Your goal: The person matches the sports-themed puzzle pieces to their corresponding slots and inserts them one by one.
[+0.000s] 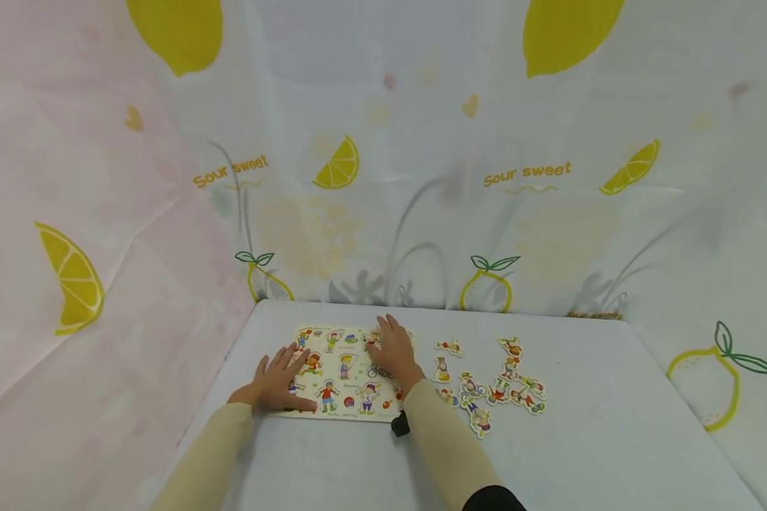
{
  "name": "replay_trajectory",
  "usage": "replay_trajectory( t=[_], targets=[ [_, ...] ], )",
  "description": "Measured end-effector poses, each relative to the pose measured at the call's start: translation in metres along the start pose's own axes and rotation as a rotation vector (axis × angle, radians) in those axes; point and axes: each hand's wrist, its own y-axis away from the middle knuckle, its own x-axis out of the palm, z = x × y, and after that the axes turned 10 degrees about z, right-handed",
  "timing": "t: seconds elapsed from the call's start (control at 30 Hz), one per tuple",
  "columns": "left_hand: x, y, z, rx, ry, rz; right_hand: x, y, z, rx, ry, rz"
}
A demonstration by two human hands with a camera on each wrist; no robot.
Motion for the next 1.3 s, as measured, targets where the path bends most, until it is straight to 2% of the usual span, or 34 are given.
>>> replay_trajectory(
  t=[0.27, 0.47, 0.6, 0.8, 1.0, 1.2, 1.3],
  targets=[
    [0.002, 0.002, -0.003, 0.012, 0.028, -0.005, 0.003, 0.005, -0.011, -0.024, 0.185, -0.057],
    [0.001, 0.002, -0.001, 0.021, 0.045, -0.018, -0.007, 0.010, -0.011, -0.018, 0.252, -0.028],
    [0.000, 0.002, -0.003, 0.019, 0.052, -0.012, -0.010, 0.013, -0.017, -0.001, 0.254, -0.009],
    [0.000, 0.003, -0.005, 0.020, 0.052, -0.004, -0.018, 0.017, -0.031, 0.003, 0.211, -0.040],
    [0.006, -0.002, 0.002, 0.014, 0.043, -0.007, -0.029, 0.023, -0.049, 0.055, 0.203, -0.056],
    [0.010, -0.006, 0.008, 0.022, 0.031, -0.057, -0.040, 0.032, -0.067, 0.087, 0.156, -0.067],
    [0.010, -0.006, 0.009, 0.020, 0.025, -0.049, -0.047, 0.037, -0.079, 0.132, 0.162, -0.059]
  ],
)
